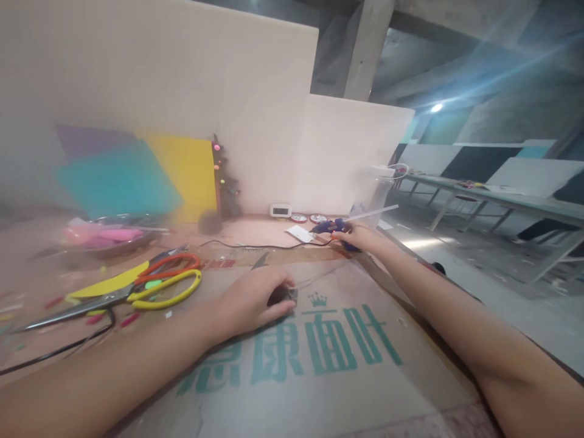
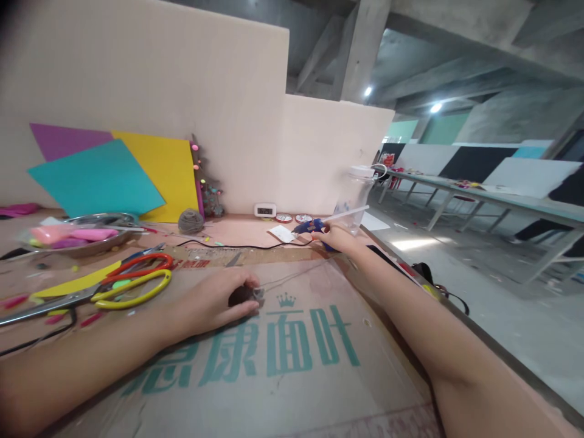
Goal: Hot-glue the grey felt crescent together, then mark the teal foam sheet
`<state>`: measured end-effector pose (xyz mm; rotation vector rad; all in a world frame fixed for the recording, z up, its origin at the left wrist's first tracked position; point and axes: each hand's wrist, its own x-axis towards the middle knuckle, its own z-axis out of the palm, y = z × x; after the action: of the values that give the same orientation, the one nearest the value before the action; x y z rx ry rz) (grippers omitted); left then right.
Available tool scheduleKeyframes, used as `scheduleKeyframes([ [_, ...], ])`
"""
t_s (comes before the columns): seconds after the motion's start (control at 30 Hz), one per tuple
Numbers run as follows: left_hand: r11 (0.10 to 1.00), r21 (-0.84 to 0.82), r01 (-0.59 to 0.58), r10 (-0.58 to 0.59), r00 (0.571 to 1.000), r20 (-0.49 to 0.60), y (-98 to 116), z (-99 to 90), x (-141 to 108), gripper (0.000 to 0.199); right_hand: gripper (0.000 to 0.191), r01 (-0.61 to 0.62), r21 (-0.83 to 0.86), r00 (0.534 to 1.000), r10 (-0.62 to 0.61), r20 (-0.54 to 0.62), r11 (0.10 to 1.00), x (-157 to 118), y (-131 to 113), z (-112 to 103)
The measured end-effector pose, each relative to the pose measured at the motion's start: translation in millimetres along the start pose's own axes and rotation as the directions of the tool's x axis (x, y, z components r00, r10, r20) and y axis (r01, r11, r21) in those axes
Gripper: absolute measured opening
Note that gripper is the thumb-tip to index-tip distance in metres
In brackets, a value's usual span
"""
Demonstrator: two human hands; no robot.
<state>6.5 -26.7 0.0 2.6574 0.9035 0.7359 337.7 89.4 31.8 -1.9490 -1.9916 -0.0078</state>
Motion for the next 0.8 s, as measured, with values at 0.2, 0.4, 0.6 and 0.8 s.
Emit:
scheduleKeyframes([
  [0.2, 0.995, 0.074, -0.072, 0.068, 0.996, 0.061, 3, -4.1, -1, 0.031, 0.05, 0.002, -0.265, 0.999, 0.011, 0.049, 0.964, -5, 1, -19],
  [0.4, 0.876, 0.461, -0.139, 0.128, 0.99, 0.055, 10, -6.8, -1, 0.041, 0.04, 0.069, -0.448, 0.987, 0.004, 0.159, 0.892, -38, -42, -38],
  [0.6, 0.804, 0.578, -0.139, 0.101, 0.99, 0.098, 10, -4.9, -3, 0.05, 0.036, 0.311, -0.294, 0.94, -0.247, 0.234, 0.904, -77, -95, -39],
  [0.8, 0.866, 0.48, -0.138, 0.065, 0.984, 0.167, 6, -7.3, -3, 0.045, 0.03, 0.359, -0.147, 0.922, -0.326, 0.21, 0.922, -87, -105, -27],
])
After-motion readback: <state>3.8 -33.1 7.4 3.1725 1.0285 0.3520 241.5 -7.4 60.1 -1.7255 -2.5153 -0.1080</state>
